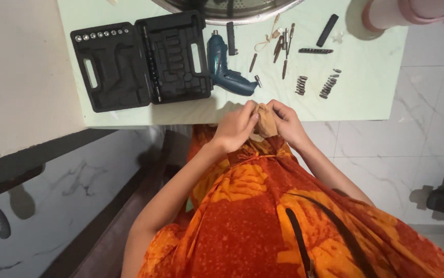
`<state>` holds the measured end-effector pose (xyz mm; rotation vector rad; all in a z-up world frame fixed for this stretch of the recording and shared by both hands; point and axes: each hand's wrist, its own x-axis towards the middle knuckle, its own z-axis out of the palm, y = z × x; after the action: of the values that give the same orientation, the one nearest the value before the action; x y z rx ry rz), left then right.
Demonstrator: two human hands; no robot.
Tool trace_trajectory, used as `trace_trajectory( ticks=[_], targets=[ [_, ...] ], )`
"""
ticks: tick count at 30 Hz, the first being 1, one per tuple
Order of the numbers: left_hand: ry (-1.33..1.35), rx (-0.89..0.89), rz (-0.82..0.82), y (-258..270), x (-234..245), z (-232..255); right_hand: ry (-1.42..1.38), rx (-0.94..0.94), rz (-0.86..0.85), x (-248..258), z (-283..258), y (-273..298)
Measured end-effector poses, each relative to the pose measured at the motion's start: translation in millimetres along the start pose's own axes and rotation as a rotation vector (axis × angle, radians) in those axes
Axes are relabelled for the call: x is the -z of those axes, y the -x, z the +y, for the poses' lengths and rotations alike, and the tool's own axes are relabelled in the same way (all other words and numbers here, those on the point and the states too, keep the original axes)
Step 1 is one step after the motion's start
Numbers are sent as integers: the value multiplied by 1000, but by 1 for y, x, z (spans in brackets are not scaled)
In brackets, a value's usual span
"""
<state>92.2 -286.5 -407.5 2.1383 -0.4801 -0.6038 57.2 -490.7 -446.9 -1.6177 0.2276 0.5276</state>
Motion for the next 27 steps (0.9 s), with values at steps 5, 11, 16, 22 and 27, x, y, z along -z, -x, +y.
trace_trajectory(
  ticks=[5,11,16,22,27],
  targets=[
    [639,241,-125,9,-32,-46,-136,-12,-38,1,7,7],
    [883,106,-110,5,-17,-41,-95,87,-103,-1,2,9],
    [691,134,-114,2,-10,-31,6,65,-41,0,7,1],
    [583,44,-23,1,-5,-41,35,38,-70,1,10,-8],
    [515,65,64,-4,37,-48,82,80,-34,7,5,-20]
  ],
)
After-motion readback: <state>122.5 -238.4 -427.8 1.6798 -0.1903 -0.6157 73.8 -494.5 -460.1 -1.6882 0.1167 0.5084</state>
